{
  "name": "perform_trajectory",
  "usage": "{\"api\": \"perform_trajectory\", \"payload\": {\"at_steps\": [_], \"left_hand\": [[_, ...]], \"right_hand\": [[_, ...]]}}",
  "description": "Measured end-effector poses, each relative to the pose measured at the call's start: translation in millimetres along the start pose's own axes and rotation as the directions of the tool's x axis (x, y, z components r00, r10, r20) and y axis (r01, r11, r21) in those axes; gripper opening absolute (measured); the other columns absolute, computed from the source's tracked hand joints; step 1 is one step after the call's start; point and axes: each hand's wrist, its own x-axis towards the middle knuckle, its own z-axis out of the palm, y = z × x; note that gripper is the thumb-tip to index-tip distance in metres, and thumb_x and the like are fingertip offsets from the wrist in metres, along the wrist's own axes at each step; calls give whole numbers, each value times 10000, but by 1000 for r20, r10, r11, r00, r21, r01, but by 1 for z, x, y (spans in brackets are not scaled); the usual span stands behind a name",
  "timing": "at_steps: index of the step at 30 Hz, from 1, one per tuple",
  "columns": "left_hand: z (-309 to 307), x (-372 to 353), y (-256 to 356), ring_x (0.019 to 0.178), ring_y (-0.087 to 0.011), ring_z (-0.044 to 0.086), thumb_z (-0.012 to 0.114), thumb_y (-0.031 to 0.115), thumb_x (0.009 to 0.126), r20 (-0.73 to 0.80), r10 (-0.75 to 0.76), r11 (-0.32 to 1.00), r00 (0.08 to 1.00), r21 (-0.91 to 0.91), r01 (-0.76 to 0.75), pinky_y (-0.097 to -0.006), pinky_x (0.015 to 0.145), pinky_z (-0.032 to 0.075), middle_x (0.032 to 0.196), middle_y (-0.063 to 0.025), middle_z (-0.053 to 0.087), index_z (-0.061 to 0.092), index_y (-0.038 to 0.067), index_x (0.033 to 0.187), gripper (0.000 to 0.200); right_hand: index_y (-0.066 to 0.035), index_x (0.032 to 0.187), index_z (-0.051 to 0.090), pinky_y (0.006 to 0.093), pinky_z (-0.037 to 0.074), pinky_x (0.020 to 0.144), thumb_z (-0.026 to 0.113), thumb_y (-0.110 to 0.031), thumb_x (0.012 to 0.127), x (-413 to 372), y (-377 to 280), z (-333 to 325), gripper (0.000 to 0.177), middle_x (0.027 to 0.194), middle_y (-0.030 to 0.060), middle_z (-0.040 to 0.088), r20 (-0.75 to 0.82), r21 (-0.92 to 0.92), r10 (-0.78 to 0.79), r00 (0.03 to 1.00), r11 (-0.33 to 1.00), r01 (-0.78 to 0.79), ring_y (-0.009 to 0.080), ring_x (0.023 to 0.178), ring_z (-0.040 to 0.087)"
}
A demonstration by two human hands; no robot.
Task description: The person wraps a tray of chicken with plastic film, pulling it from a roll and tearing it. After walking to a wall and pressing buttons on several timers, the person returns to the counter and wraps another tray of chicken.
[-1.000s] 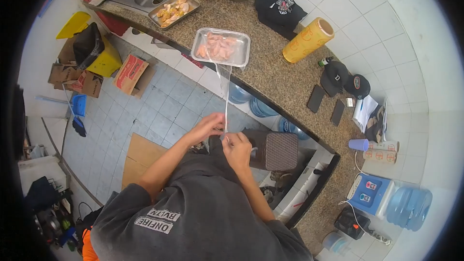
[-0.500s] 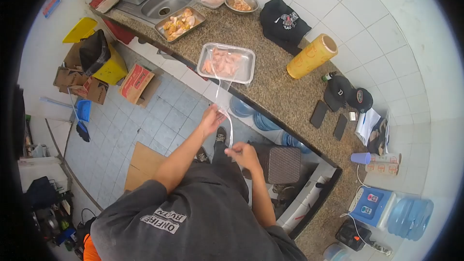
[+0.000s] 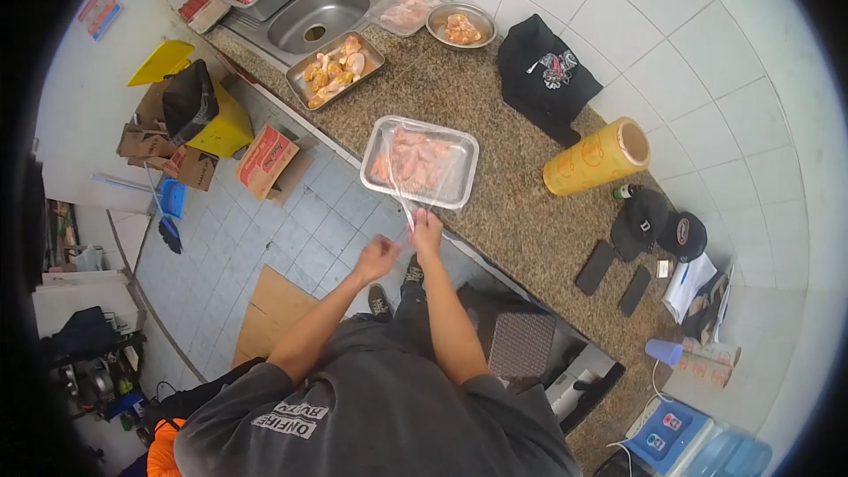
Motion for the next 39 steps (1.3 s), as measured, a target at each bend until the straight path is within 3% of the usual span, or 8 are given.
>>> {"api": "perform_trajectory", "payload": {"at_steps": [2, 4, 8, 12, 18, 25, 37, 39], "left_hand": [[-30, 22, 38, 792, -295, 667, 659, 509, 872, -400, -128, 989, 907, 17, 147, -355, 716, 526, 841, -176, 680, 633, -47, 911, 558], [-49, 59, 72, 801, -268, 680, 663, 503, 873, -337, -200, 978, 920, -8, 210, -338, 716, 529, 829, -177, 686, 650, -60, 887, 563], [-41, 81, 72, 598, -172, 641, 646, 429, 920, -113, -294, 928, 949, -270, 256, -302, 547, 519, 677, -109, 655, 653, -53, 792, 499], [-39, 68, 35, 653, -140, 631, 609, 418, 946, -441, -114, 866, 890, -483, -129, -298, 623, 566, 702, -95, 654, 653, -42, 798, 485], [-69, 69, 80, 826, -203, 646, 589, 416, 959, -49, -431, 760, 901, -559, 333, -349, 680, 578, 915, -160, 646, 600, -76, 1029, 498], [-63, 100, 63, 872, -237, 667, 577, 270, 984, 154, -264, 513, 952, -813, 274, -367, 794, 580, 1021, -166, 639, 551, -103, 1104, 393], [-73, 104, 62, 986, -350, 662, 469, 272, 1033, 377, -241, 486, 894, -751, 447, -431, 846, 565, 1054, -241, 621, 457, -158, 1183, 456], [-74, 102, 60, 972, -349, 667, 489, 239, 1027, 380, -251, 471, 890, -755, 455, -427, 861, 556, 995, -208, 625, 480, -152, 1156, 411]], "right_hand": [[-35, 896, 594, 384, 478, 517, 472, -322, 1020, 7, 20, 14, 336, 730, 100, 660, -122, -48, -186, 975, 982, 181, 248, 553, 619], [-15, 885, 594, 434, 460, 520, 476, -267, 1008, 7, 30, 21, 303, 665, 150, 636, -231, -628, -660, 715, 662, 409, 306, 545, 626], [-7, 832, 589, 446, 466, 562, 491, -213, 984, -24, 6, 30, 274, 608, 154, 612, -308, -425, -463, 831, 849, 315, 310, 587, 644], [-1, 808, 585, 427, 461, 546, 504, -211, 984, -8, 22, 15, 286, 602, 144, 597, -336, -475, -544, 769, 803, 360, 288, 537, 608], [13, 871, 630, 327, 455, 537, 527, -241, 990, -30, 14, 26, 299, 647, 96, 632, -252, -106, -291, 923, 956, 273, 156, 554, 586], [9, 943, 656, 292, 424, 492, 554, -231, 985, -34, 31, 34, 264, 648, 54, 643, -275, -223, -320, 907, 939, 264, 122, 551, 580], [33, 791, 609, 357, 408, 490, 428, -268, 1018, 14, 61, 86, 418, 591, 87, 566, -796, -377, -413, 442, 910, 171, 193, 507, 528], [63, 825, 621, 399, 431, 512, 456, -231, 957, 26, 64, 88, 362, 643, 126, 608, -841, -365, -286, 460, 927, -90, 228, 555, 560]]}}
